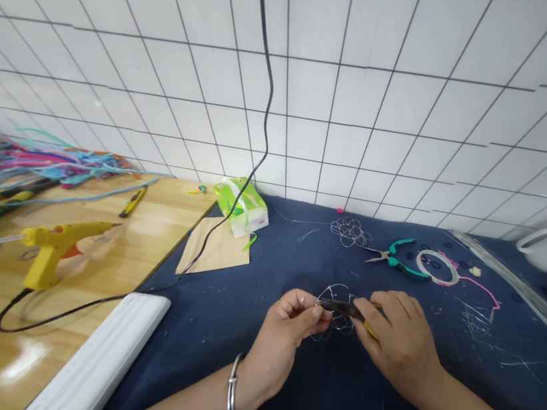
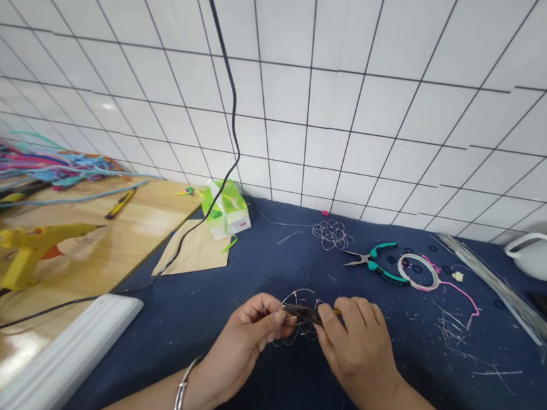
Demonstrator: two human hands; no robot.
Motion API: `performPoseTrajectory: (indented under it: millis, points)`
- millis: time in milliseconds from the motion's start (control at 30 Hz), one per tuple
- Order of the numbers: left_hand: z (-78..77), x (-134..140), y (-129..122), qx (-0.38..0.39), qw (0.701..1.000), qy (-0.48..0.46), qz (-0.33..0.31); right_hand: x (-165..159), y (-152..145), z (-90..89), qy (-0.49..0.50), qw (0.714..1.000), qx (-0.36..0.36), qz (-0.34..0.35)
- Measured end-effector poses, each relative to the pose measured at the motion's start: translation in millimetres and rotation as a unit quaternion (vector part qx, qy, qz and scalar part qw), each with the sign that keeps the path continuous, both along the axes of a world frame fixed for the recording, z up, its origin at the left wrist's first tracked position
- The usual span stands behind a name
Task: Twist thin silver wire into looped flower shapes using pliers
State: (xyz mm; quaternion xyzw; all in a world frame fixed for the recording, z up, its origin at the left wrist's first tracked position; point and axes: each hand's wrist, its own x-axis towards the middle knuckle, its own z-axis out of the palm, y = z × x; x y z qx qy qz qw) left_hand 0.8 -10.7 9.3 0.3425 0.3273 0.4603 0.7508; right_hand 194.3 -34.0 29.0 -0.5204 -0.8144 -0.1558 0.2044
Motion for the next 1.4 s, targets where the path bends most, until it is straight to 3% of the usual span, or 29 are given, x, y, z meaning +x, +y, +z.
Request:
performPoseTrajectory:
  millis: [267,700,933,1400]
  points:
    - [-1.5,1.4,1.0,0.032,0.999,0.032,0.006,-0.5,-0.4,-2.4,-0.011,1.000,-0.012,0.006]
    - [-5.6,0.5,0.9,0.015,0.999,0.039,0.004,0.4,0.2,0.0,-0.069,0.997,0.015,0.022]
    - [-9.2,0.8,1.2,0.043,0.997,0.065,0.011,-0.7,0.7,1.5,-0.060,0.998,-0.011,0.029]
    - [-1.5,0.1,0.4,0.100,0.984,0.146,0.024,-2.8,-1.2,2.7,-0.038,0.997,-0.056,0.031]
